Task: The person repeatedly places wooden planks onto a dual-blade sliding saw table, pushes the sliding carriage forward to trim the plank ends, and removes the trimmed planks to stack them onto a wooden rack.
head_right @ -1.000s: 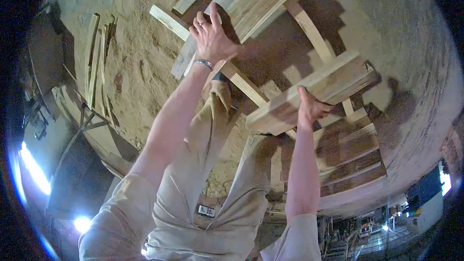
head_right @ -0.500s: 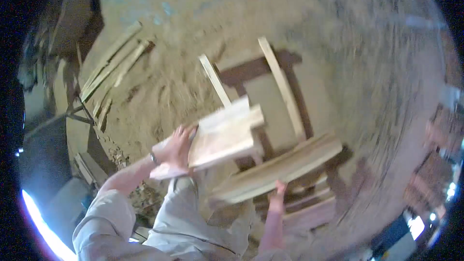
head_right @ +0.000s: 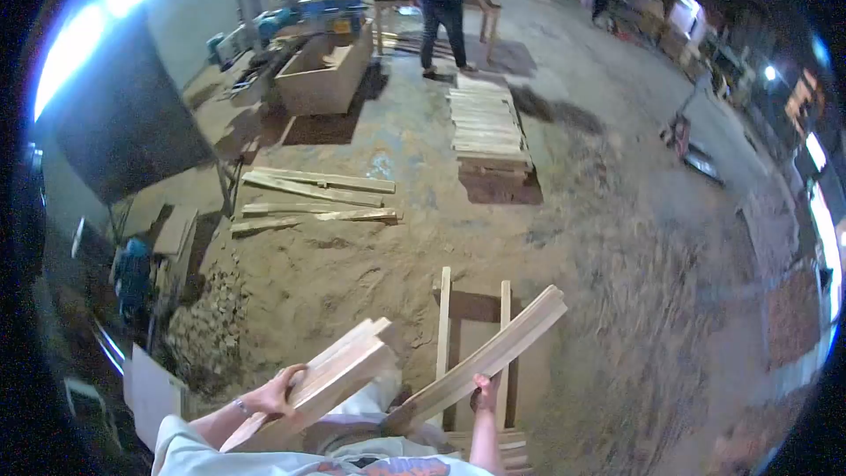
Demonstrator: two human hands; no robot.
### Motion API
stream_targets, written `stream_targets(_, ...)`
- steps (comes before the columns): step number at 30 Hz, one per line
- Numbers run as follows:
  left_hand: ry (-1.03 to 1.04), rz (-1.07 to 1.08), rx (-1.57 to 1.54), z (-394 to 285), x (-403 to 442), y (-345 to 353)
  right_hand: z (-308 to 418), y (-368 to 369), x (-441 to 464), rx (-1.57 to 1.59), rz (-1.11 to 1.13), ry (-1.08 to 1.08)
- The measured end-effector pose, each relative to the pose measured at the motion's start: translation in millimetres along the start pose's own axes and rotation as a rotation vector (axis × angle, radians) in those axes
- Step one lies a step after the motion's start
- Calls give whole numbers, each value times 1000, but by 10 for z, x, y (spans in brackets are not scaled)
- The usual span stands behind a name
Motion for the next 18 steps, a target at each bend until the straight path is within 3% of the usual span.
stream_targets(3, -39, -115, -359, 505, -881, 360, 267, 341, -175, 75, 140, 91)
stream_targets(6, -94, -317, -546, 779, -1739, 690, 584, 853, -333, -60, 218, 119)
stream_targets(8, -93, -431, -739, 1058, -2234, 959, 349, 985, -388, -127, 289, 66)
stream_targets(10, -65, -529, -847, 1414, -2595, 1231, 590, 1650, -695, -113, 373, 102)
stream_targets(12, -70, -635, -1041, 1619, -3078, 1429, 298, 2024, -802, -84, 530, 86)
stream_targets(13, -94, -700, -1033, 1848, -3259, 1562, -70, 2173, -688, -44, 637, 53)
stream_targets(15, -145, -844, -1052, 2135, -3672, 1738, -81, 2905, -1207, -27, 644, 213)
stream_targets(17, -295, -918, -1026, 2336, -4213, 2200, 573, 3571, -2168, -125, 855, 65)
stream_targets(18, -345, -944, -1013, 2479, -4409, 2291, 515, 3955, -2425, -117, 1018, -2)
Point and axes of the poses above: each hand's wrist, its own x-axis towards the middle knuckle, its own y-axis out of the palm, z = x × y, the point moved 6 cm from there along x, towards the middle knuckle, and after that the axes turned 10 degrees about -y, right-handed, at the moved point
